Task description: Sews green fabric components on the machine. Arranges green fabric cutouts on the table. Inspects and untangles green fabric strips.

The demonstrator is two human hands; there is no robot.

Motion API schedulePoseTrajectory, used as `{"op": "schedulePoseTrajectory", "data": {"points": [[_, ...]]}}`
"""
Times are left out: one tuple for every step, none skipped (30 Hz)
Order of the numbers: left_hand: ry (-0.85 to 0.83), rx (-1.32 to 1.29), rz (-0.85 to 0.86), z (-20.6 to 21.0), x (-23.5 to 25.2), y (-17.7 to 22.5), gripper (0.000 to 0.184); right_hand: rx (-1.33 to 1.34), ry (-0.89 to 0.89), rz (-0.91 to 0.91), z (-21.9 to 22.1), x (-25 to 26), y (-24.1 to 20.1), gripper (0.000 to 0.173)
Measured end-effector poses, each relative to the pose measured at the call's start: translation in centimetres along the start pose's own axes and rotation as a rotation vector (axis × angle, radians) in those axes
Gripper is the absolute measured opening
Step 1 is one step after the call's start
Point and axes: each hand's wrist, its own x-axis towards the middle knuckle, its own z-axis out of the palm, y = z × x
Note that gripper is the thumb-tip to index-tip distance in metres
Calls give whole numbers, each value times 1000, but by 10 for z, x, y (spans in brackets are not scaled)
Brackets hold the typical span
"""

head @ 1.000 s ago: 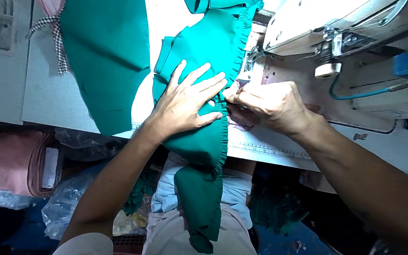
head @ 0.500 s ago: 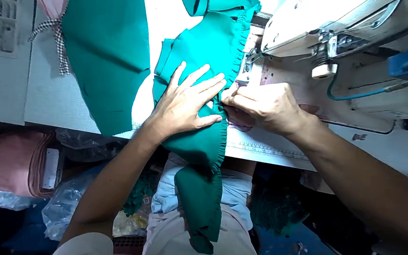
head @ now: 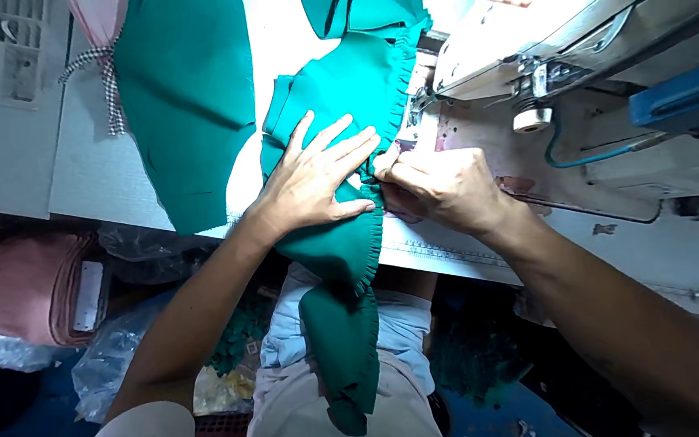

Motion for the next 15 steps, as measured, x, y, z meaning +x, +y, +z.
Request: {"op": "schedulePoseTrajectory", "data": {"points": [[9, 5, 0, 0, -1, 1, 84, -12, 7, 48, -2, -5, -2, 19], [15, 19, 10, -1, -1, 2, 83, -24, 13, 113, -3, -13, -4, 22], [25, 35, 35, -2, -2, 2, 78, -46, 16, 188, -5, -21, -6, 23], [53, 42, 85, -2, -3, 3, 67, -63, 19, 264, -5, -29, -8, 26], [82, 37, 149, -1, -5, 3, 54, -72, 9, 340, -5, -36, -11, 30], [111, 27, 212, 0, -5, 4, 39, -56, 8, 408, -5, -42, -15, 34], [123, 22, 260, 1, -5, 5, 32, -47, 28, 456, -6, -46, -22, 36], [127, 12, 299, 1, -4, 7, 29, -40, 75, 495, -5, -48, -31, 40], [126, -6, 330, 1, -3, 10, 28, -12, 140, 529, -3, -49, -45, 47], [130, -48, 352, -2, -4, 14, 25, 52, 201, 558, 1, -51, -62, 56], [144, -126, 360, -8, -7, 20, 23, 146, 241, 584, 6, -54, -82, 66], [159, -229, 350, -20, -11, 28, 21, 251, 262, 603, 11, -56, -103, 74], [175, -321, 317, -36, -19, 38, 21, 350, 276, 613, 17, -58, -124, 75], [189, -344, 262, -56, -31, 47, 23, 408, 298, 605, 23, -62, -142, 66], [210, -340, 215, -74, -42, 52, 25, 450, 327, 599, 28, -65, -155, 50]]}}
